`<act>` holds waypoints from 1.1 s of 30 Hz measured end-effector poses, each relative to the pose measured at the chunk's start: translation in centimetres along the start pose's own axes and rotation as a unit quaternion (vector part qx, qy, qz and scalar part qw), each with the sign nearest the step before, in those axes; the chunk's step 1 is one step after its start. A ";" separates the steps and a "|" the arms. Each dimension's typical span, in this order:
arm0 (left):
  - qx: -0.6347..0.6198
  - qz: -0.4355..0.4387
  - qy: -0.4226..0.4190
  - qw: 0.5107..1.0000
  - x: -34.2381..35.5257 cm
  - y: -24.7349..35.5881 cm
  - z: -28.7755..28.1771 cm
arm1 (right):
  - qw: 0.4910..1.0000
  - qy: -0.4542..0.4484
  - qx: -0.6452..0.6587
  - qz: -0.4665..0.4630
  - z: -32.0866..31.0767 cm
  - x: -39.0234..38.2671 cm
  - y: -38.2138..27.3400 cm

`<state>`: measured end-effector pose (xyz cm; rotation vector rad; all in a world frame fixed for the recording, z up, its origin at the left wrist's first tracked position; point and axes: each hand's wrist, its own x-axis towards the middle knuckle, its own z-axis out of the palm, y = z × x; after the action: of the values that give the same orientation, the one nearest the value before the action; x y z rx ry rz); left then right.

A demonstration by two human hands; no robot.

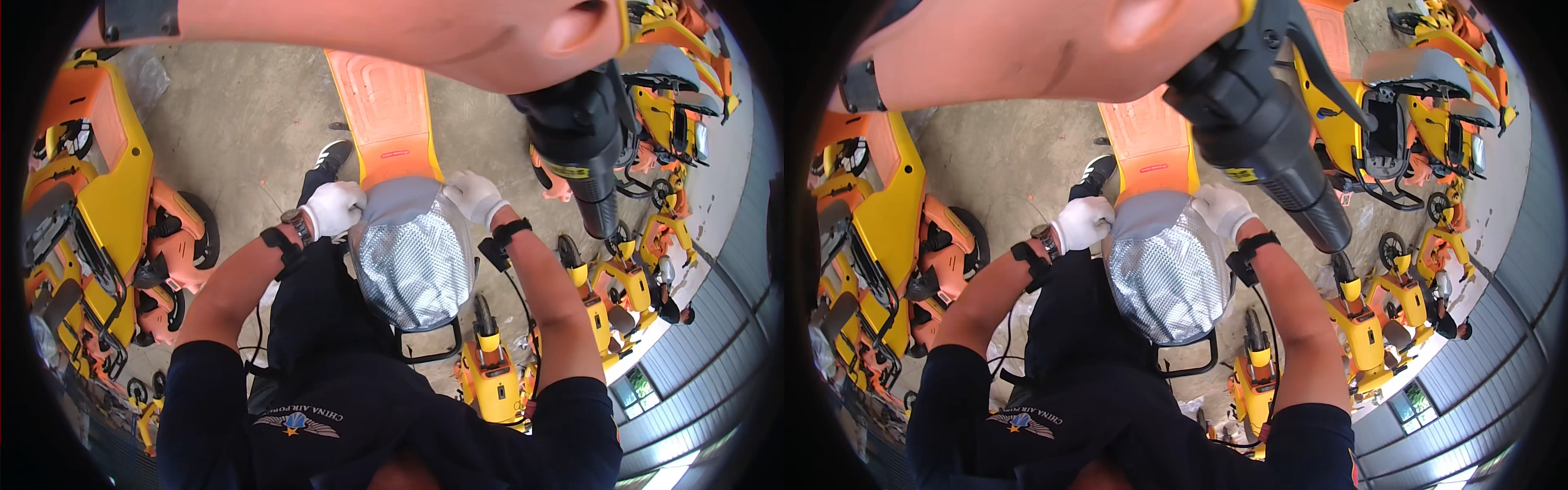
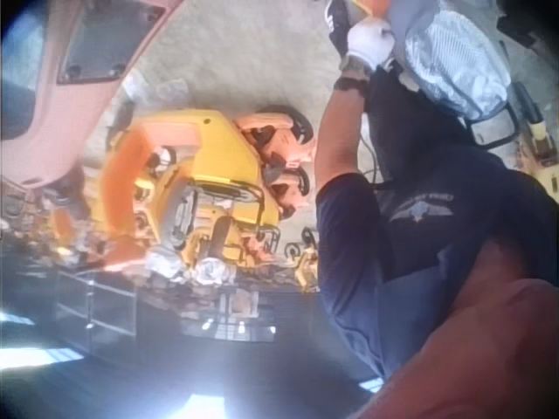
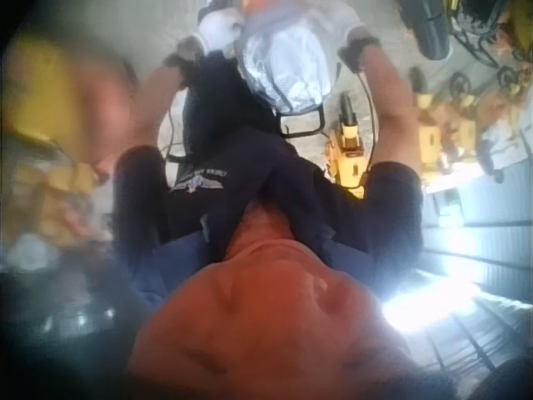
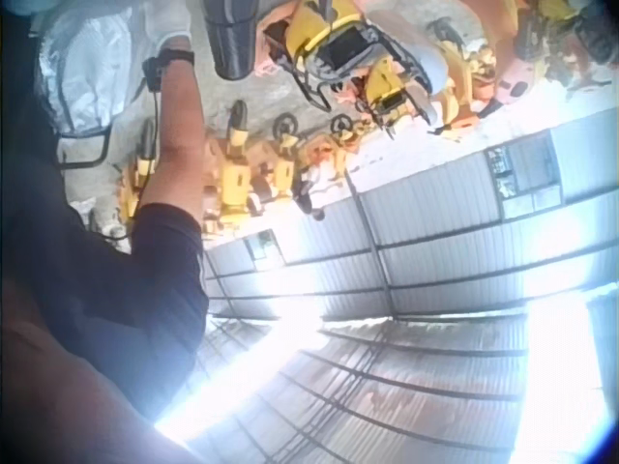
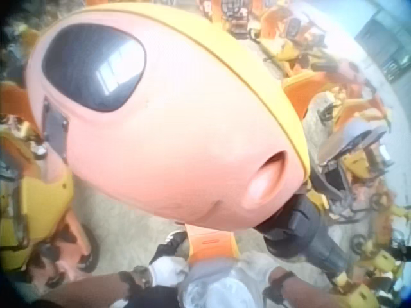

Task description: The person adjusts a silver cover over a scooter seat, lifts the seat to reveal the compartment beneath, and works on the internal components and the underside of the seat by hand before closing it.

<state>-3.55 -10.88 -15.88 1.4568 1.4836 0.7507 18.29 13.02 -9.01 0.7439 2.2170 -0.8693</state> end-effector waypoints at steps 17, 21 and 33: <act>-0.204 -0.331 0.012 0.921 3.9 3.0 2.2 | 0.910 0.013 0.395 0.123 4.1 -6.2 2.9; -0.170 -0.322 0.049 0.930 3.0 5.9 1.4 | 0.892 0.000 0.419 0.170 5.1 -6.6 2.9; -0.069 -0.217 0.025 0.973 -3.4 7.8 -0.2 | 0.874 0.003 0.402 0.274 7.6 -11.3 2.3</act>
<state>-0.68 -13.24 -8.25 0.9667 1.6768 0.6064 29.79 5.86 -6.12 1.6502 1.4326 -1.4664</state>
